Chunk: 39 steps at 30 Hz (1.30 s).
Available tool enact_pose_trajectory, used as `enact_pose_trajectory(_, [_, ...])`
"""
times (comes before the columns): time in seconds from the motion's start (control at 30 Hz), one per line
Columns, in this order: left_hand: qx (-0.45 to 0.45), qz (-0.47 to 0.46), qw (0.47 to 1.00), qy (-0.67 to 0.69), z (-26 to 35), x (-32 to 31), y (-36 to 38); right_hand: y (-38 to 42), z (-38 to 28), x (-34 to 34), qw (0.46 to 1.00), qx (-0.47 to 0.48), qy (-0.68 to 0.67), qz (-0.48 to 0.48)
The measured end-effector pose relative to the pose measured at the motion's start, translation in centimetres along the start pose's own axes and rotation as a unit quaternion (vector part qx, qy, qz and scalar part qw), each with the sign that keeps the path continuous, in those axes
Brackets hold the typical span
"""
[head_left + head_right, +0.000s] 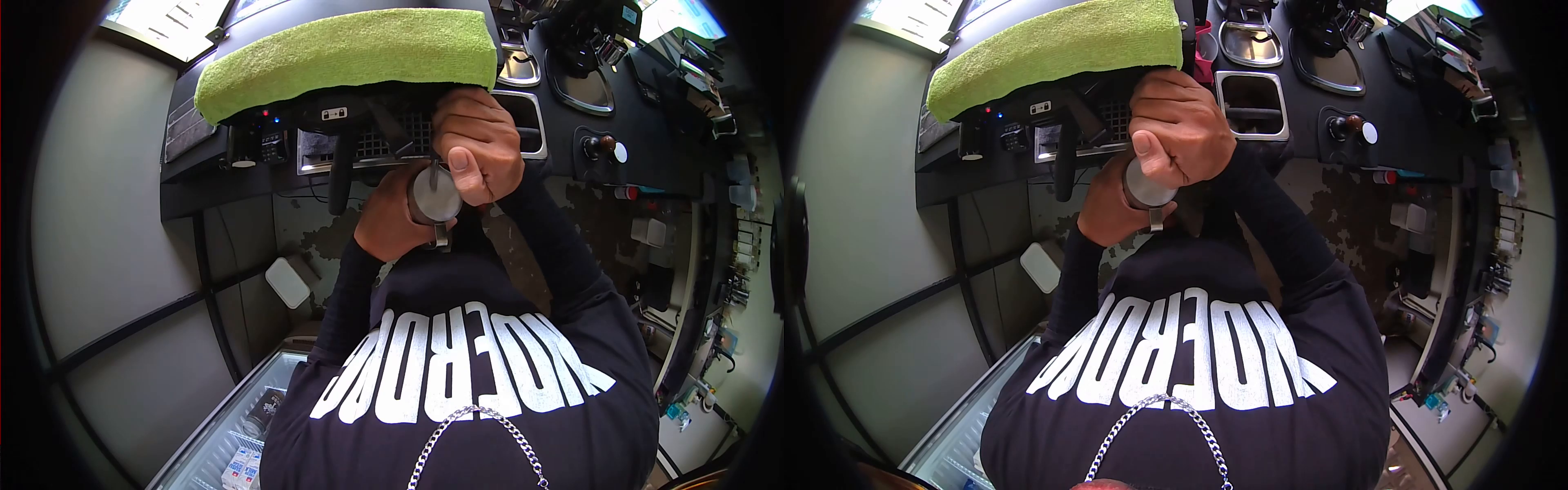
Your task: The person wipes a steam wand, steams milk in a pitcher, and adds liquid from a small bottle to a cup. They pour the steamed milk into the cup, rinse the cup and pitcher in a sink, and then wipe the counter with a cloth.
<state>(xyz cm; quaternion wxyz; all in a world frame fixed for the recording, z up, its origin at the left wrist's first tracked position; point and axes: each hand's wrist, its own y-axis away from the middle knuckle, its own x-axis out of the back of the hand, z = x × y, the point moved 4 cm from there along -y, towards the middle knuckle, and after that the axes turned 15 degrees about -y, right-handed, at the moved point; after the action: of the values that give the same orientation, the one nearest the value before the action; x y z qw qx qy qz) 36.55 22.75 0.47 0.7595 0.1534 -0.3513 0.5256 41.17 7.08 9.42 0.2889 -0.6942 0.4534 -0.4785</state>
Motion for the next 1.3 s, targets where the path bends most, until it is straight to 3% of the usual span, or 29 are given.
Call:
enact_pose_trajectory(0.2, [-0.010, 0.007, 1.000, 0.002, 0.1, 0.0, 0.0, 0.4, -0.4, 0.2, 1.000, 0.011, -0.002, 0.013])
enact_pose_trajectory(0.27, [-0.014, 0.005, 1.000, 0.006, -0.1, 0.0, 0.0, 0.8, -0.7, 0.3, 0.999, -0.036, -0.025, -0.010])
enact_pose_trajectory(0.43, [-0.057, 0.026, 0.998, -0.001, -0.5, -0.1, -0.1, 1.1, -3.5, 1.4, 0.997, -0.042, 0.056, 0.022])
enact_pose_trajectory(0.53, [-0.052, 0.033, 0.998, 0.003, -0.2, 0.0, 0.0, 1.6, -4.2, 2.2, 0.987, -0.074, 0.145, -0.009])
enact_pose_trajectory(0.6, [-0.052, 0.031, 0.998, -0.008, -0.3, -0.1, 0.1, 1.3, -4.2, 2.3, 0.969, -0.104, 0.206, -0.090])
enact_pose_trajectory(0.7, [-0.039, 0.025, 0.999, 0.000, -0.9, -0.6, 0.3, 2.2, -3.2, 1.7, 0.949, -0.089, 0.272, -0.131])
enact_pose_trajectory(0.87, [-0.038, 0.027, 0.999, -0.018, -0.8, -0.6, 0.1, 2.0, -3.1, 0.9, 0.951, -0.043, 0.302, -0.047])
enact_pose_trajectory(0.93, [-0.042, 0.029, 0.999, -0.009, -0.3, -0.4, 0.1, 1.8, -3.1, 0.6, 0.954, -0.079, 0.279, 0.077])
enact_pose_trajectory(0.97, [-0.029, 0.023, 0.999, 0.002, -0.2, -0.4, 0.2, 2.2, -3.3, 0.3, 0.950, -0.070, 0.291, 0.083])
enact_pose_trajectory(1.03, [-0.051, 0.035, 0.998, -0.027, -0.7, -0.7, 0.2, 2.6, -2.7, 0.4, 0.937, -0.218, 0.243, 0.126])
enact_pose_trajectory(1.3, [-0.040, 0.027, 0.999, 0.010, -0.6, -1.3, 0.1, 1.6, -4.5, 0.6, 0.911, -0.276, 0.232, 0.201])
